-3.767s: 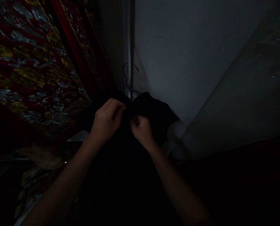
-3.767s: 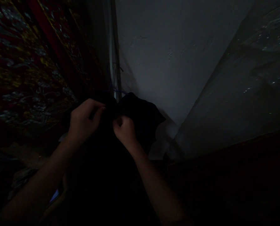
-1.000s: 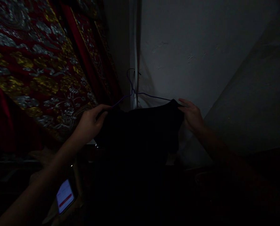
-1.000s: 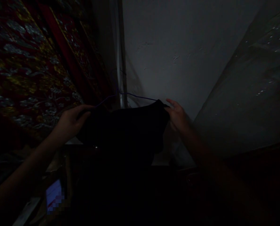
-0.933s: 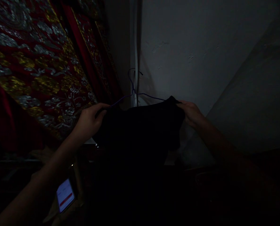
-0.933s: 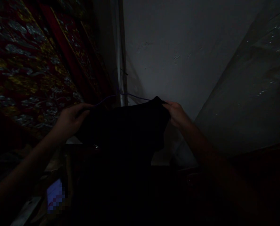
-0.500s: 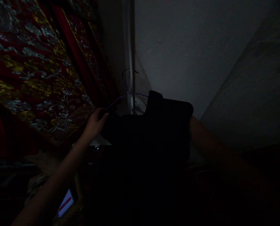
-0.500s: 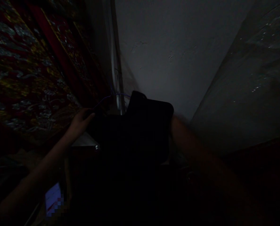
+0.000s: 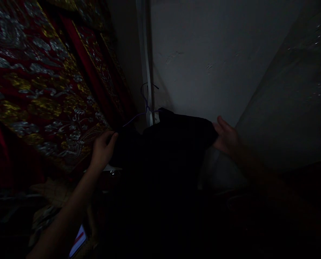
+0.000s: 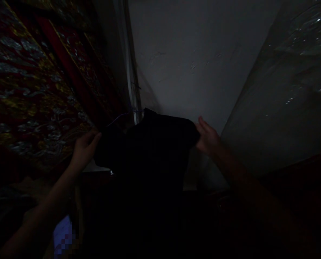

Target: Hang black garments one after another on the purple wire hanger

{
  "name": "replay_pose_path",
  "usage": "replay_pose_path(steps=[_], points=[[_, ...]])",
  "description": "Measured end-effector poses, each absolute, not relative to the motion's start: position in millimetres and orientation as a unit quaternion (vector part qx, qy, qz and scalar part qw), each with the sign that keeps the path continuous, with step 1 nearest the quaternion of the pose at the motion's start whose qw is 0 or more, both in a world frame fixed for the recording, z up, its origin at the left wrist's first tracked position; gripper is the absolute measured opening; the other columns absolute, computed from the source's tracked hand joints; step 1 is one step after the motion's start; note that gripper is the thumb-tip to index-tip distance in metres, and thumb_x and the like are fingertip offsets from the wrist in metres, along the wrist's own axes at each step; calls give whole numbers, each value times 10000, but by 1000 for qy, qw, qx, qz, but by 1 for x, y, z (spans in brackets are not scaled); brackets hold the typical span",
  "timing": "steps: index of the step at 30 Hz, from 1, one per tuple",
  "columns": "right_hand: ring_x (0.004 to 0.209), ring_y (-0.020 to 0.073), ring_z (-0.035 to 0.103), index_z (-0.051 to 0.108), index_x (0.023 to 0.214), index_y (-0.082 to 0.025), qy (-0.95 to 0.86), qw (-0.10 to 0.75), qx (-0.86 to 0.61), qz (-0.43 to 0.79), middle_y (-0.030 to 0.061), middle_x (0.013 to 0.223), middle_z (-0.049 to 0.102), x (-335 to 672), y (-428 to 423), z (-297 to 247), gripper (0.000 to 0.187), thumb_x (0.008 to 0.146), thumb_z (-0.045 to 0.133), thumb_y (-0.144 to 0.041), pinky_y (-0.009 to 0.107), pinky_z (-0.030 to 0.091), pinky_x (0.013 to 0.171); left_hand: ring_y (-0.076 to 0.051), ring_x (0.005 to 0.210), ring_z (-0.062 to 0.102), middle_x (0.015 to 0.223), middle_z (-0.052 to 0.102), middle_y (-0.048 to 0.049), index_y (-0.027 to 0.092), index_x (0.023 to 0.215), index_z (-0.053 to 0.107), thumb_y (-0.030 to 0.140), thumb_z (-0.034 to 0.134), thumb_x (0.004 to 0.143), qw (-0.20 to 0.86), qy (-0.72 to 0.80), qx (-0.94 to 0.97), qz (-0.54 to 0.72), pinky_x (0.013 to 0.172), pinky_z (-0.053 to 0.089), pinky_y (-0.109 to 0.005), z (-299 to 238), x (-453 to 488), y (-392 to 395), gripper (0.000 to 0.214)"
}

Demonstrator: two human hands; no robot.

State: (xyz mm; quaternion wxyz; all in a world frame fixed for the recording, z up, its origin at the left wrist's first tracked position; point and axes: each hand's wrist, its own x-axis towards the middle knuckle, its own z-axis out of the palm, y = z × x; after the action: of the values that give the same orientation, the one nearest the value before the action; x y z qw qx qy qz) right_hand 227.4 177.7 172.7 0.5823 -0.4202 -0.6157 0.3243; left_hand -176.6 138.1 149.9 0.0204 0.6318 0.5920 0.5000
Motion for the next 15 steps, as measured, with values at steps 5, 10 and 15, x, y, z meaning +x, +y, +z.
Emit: replay_pose_path(steps=[5, 10, 15], points=[[872, 288, 734, 695, 921, -209, -558, 591, -409, 416, 83, 882, 764, 224, 168, 209, 396, 740, 768, -554, 398, 592, 796, -222, 919, 671, 966, 740, -54, 185, 996, 677, 438, 511, 953, -26, 563, 665, 491, 845, 492, -312, 179, -150, 142, 305], [976, 328, 728, 695, 1092, -212, -608, 533, -378, 452, 102, 932, 756, 203, 139, 220, 621, 795, 600, -748, 463, 620, 811, -215, 850, 650, 926, 720, -53, 184, 986, 675, 451, 509, 948, -22, 570, 668, 477, 774, 473, -305, 192, -147, 157, 317], [1093, 331, 700, 713, 1131, -258, -655, 543, -412, 326, 104, 1008, 752, 190, 139, 216, 677, 877, 395, -798, 503, 608, 852, -202, 840, 635, 905, 714, -47, 174, 935, 686, 428, 509, 932, -8, 563, 662, 495, 788, 471, -301, 198, -153, 168, 310]])
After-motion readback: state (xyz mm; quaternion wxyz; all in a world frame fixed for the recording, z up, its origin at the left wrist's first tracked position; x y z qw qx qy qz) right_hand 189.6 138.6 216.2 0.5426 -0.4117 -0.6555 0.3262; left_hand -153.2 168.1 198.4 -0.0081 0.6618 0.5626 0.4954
